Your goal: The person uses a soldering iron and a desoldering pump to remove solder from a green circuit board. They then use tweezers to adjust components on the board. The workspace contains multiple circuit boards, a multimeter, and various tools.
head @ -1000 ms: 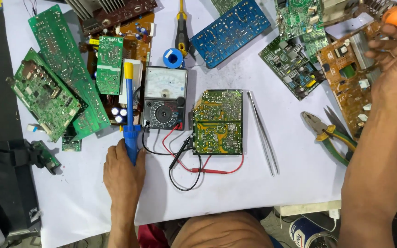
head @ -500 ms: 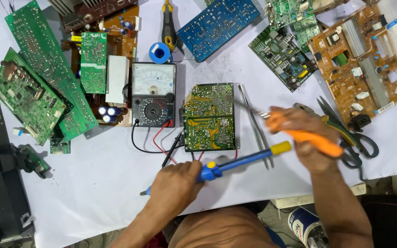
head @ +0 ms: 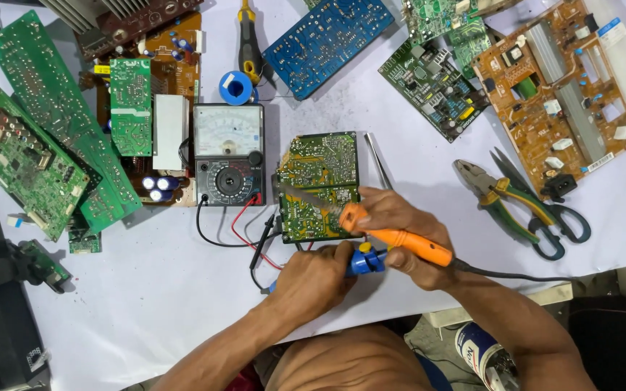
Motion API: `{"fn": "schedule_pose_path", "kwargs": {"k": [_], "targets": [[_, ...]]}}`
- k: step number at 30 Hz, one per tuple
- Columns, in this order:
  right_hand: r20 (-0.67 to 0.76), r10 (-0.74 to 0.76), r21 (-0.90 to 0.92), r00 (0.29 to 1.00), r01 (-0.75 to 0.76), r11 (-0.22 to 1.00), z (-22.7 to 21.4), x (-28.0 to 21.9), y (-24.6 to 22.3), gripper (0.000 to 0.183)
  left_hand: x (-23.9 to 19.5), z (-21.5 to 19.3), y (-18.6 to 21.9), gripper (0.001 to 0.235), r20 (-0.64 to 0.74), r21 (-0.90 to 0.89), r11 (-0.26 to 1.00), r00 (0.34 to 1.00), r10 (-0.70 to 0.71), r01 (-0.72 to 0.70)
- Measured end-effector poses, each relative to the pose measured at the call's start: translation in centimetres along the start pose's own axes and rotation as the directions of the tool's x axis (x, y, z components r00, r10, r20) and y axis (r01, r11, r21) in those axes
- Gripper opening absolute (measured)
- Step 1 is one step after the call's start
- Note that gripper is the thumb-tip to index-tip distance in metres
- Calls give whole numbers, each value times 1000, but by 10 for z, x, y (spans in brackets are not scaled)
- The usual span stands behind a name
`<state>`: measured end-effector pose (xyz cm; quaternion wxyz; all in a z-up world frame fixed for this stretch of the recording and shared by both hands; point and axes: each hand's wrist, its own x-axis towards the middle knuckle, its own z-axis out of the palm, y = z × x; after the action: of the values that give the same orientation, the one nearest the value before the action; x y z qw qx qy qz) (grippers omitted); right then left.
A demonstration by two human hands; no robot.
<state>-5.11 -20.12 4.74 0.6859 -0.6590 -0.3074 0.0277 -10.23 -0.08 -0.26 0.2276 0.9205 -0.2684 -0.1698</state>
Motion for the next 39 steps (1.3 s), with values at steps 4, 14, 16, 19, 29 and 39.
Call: {"fn": "schedule_pose_path", "kwargs": {"k": [4,14,16,19,29,39], "targets": [[-181,-294,-388,939,206,898,-54,-4,17,32,-4,-80,-11,53,290,-176,952,937,-194,252],[-572,127,-127,810,-240,962,-61,-8,47,14,37,-130,0,35,-552,-825,471,627,-550,-312],[-559,133,-139,818,-251,958,-63,-10,56,14,57,-135,6,47,-610,-788,512,548,-572,-343],[-589,201,-46,783,-281,959,-64,-17,67,13,83,-129,5,70,-622,-746,197,560,-547,-636],[-611,233,-3,757,-297,955,-62,-16,67,15,121,-108,-11,53,-776,-572,222,432,-460,-790],[-588,219,-42,778,-300,953,-61,-16,66,17,128,-99,-10,52,-796,-553,194,446,-409,-810]]}}
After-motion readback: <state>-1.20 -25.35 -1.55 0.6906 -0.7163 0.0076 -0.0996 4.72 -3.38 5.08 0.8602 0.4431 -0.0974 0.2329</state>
